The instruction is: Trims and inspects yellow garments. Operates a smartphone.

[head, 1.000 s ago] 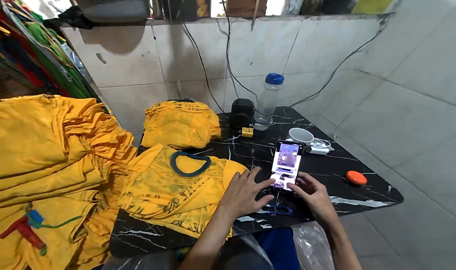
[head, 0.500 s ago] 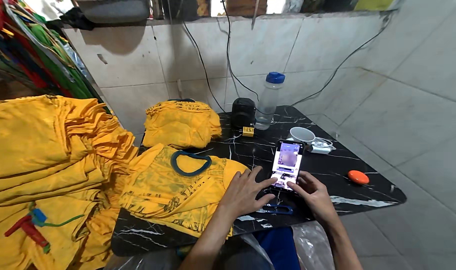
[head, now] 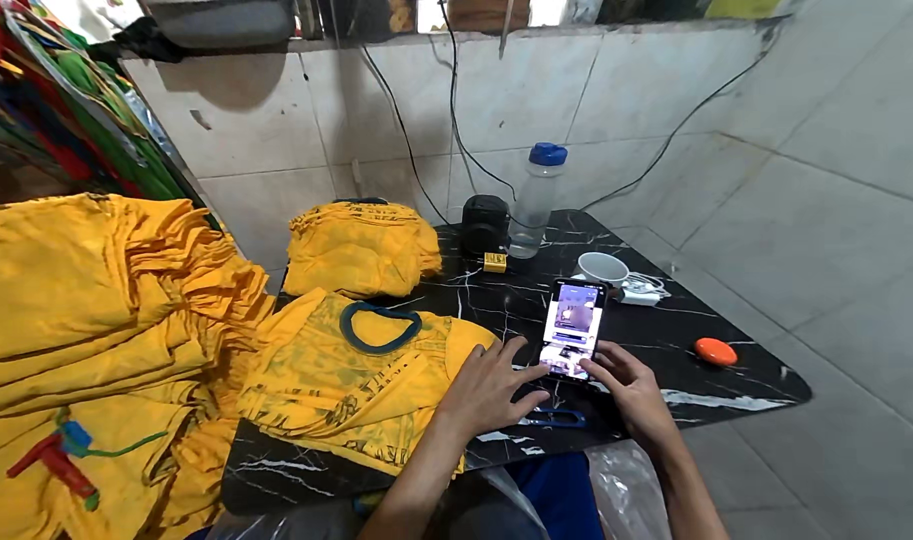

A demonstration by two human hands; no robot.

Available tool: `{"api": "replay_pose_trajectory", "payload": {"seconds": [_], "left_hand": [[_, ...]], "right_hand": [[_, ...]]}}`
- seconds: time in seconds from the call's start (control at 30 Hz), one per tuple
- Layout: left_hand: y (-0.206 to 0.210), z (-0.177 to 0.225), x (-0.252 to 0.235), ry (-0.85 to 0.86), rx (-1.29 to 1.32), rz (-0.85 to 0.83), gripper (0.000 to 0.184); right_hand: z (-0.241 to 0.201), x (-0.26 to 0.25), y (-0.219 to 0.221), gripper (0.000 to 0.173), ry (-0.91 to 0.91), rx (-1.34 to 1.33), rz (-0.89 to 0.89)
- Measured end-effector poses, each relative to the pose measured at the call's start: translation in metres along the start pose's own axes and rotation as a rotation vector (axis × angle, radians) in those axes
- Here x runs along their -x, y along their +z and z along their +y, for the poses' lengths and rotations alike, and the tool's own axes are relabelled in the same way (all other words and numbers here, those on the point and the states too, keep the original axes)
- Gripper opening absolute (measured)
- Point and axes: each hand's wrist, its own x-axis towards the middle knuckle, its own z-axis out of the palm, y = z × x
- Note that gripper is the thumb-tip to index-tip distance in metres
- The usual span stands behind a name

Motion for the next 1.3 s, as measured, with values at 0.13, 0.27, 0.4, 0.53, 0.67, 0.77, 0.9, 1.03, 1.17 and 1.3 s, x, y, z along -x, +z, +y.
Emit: {"api": "replay_pose_trajectory", "payload": {"seconds": [0.13, 0.27, 0.4, 0.53, 0.67, 0.77, 0.9, 1.03, 1.17, 1.3], "left_hand": [[0.0005, -0.0001, 0.0005, 0.01, -0.005, 0.024, 0.044], [0.0014, -0.0006, 0.0004, 0.01, -0.002, 0.032, 0.044], [0.002, -0.0003, -0.0002, 0.009, -0.007, 0.014, 0.045], [0.0004, 0.0009, -0.0021, 0.009, -0.024, -0.047, 0.048], [0.0021, 0.0011, -0.004, 0.004, -0.052, -0.11, 0.049], [0.0005, 0.0014, -0.0021, 0.02, -0.035, -0.039, 0.046], [0.0026, 0.0007, 0.0, 0.03, -0.056, 0.008, 0.045], [0.0029, -0.0001, -0.0001, 0.045, -0.055, 0.04, 0.044], [0.0021, -0.0002, 0.0002, 0.046, -0.039, 0.051, 0.044], [0.002, -0.0002, 0.0004, 0.039, -0.029, 0.051, 0.044]], "right_hand": [[0.0005, 0.0, 0.0003, 0.033, 0.005, -0.006, -0.001], [-0.0003, -0.0002, 0.0008, 0.032, 0.017, -0.006, 0.002], [-0.0009, 0.0006, 0.001, 0.031, 0.012, -0.011, -0.004], [-0.0003, 0.0002, 0.0011, 0.03, 0.004, -0.014, -0.005], [0.0042, -0.001, -0.0004, 0.031, -0.006, -0.021, -0.01], [0.0018, -0.0008, 0.0006, 0.03, -0.003, -0.011, -0.005], [0.0018, -0.0005, 0.0003, 0.032, -0.007, -0.006, -0.015], [0.0009, -0.0004, 0.0002, 0.032, -0.004, -0.007, -0.015], [0.0015, -0.001, 0.0004, 0.031, -0.009, -0.009, -0.021], [0.0001, -0.0007, 0.0008, 0.03, -0.008, -0.012, -0.016]]}}
